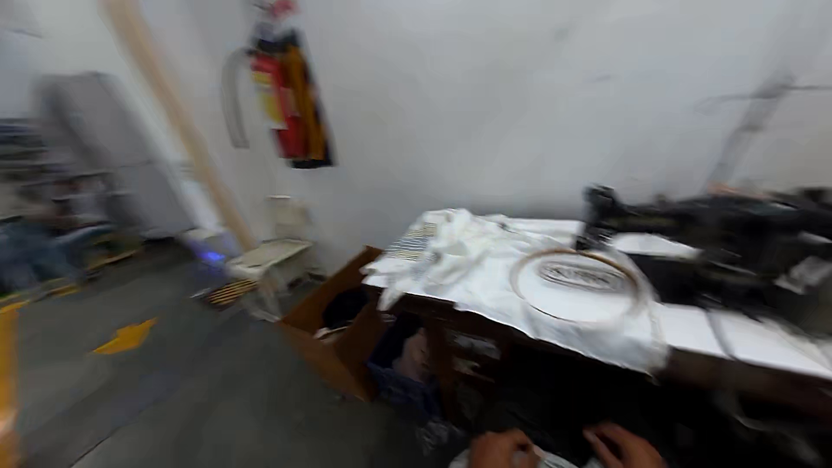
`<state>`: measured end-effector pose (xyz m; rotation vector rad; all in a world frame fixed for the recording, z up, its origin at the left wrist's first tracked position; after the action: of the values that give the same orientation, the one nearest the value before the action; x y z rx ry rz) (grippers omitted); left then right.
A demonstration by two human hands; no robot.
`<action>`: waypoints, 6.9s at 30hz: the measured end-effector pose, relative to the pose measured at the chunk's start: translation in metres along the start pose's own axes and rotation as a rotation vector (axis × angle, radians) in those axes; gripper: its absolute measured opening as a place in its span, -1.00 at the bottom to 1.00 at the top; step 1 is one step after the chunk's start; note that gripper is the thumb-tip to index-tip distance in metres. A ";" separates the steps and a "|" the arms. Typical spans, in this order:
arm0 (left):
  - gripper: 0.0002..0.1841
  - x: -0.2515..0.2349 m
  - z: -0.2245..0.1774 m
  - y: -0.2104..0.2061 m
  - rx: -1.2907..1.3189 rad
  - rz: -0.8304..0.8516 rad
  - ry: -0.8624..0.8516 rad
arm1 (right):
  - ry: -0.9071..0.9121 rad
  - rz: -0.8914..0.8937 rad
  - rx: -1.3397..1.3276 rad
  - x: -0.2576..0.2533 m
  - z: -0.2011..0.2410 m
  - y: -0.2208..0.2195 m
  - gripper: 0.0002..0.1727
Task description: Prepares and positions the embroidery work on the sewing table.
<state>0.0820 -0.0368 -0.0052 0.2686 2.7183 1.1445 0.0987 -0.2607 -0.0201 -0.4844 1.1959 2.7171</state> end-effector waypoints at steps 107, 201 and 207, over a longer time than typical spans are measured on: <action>-0.45 -0.009 0.010 -0.008 -0.035 0.089 0.033 | -0.095 -0.109 0.000 0.001 -0.021 -0.002 -0.63; -0.73 -0.151 -0.099 0.134 0.260 -0.480 -0.550 | 0.365 -0.598 0.263 -0.124 0.046 0.152 -0.68; -0.63 -0.228 -0.073 0.141 -0.054 -0.365 -0.492 | 0.136 -0.471 0.432 -0.154 0.017 0.146 -0.38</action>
<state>0.2985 -0.0437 0.1679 0.0318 2.1865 0.9020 0.2031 -0.3462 0.1448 -0.7774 1.4327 1.9935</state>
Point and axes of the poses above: each hand's wrist, its own x-axis away from the middle knuckle, its own y-axis out of the back of the hand, z = x × y, the point moved 10 cm from there along -x, towards the middle knuckle, and after that the axes turned 14 degrees about -z, right-handed, at the moved point
